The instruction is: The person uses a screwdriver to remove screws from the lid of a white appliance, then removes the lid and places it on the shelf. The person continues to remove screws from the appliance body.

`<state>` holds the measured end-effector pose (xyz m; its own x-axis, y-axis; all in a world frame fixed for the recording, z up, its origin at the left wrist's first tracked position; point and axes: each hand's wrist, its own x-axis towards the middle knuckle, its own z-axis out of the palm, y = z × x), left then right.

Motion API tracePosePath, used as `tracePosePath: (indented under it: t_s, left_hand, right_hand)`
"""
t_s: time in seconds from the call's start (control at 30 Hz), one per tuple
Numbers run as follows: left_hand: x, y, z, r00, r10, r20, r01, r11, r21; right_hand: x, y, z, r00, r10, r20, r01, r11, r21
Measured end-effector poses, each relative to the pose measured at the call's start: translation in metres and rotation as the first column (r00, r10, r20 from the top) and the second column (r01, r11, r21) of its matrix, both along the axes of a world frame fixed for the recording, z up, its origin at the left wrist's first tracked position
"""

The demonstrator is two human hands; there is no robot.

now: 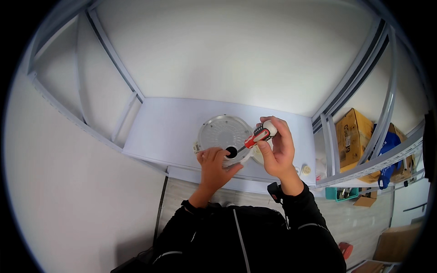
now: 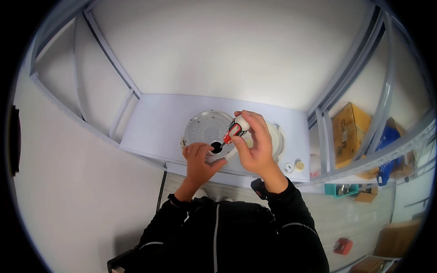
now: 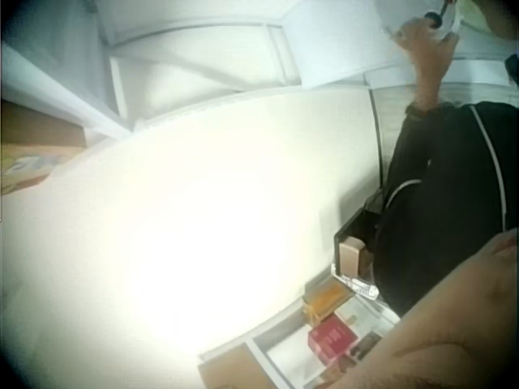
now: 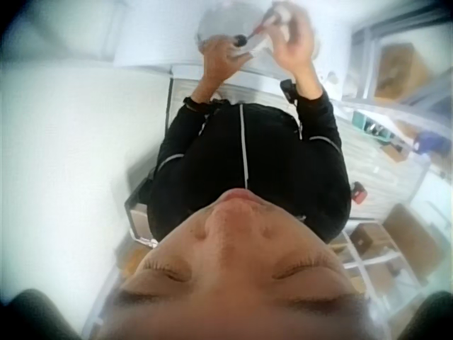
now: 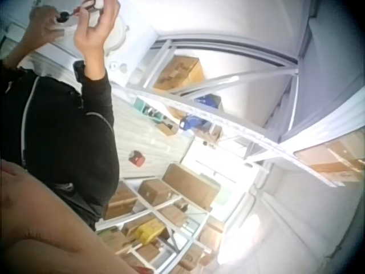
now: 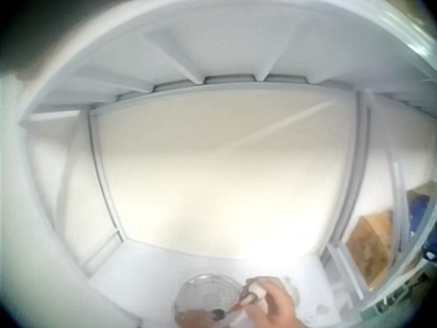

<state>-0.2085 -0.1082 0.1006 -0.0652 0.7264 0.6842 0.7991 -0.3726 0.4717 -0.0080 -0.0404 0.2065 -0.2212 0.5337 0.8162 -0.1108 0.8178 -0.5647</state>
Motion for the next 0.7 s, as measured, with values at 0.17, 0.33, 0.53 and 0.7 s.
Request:
tracePosePath:
  t_s: [0.17, 0.33, 0.53, 0.7]
  left_hand:
    - [-0.036, -0.010, 0.000, 0.998, -0.056, 0.005, 0.056, 0.998, 0.017]
    - [-0.052, -0.015, -0.003, 0.993, -0.115, -0.026, 0.113, 0.991, -0.067]
    - [-0.046, -0.016, -0.008, 0.997, -0.081, -0.014, 0.080, 0.995, -0.052]
    - [-0.033, -0.015, -0.010, 0.999, -0.012, -0.035, 0.012, 1.000, -0.002]
  right_hand:
    - [-0.003, -0.001, -0.002, 1.000, 0.010, -0.024, -0.011, 1.000, -0.007]
    - [-0.013, -0.008, -0.010, 0.999, 0.031, 0.040, -0.030, 0.999, -0.045]
    - [-0.030, -0.011, -0.009, 0.984, 0.111, 0.137, -0.120, 0.991, 0.056]
    - [-0.033, -0.013, -0.012, 0.977, 0.086, 0.196, -0.094, 0.995, 0.031]
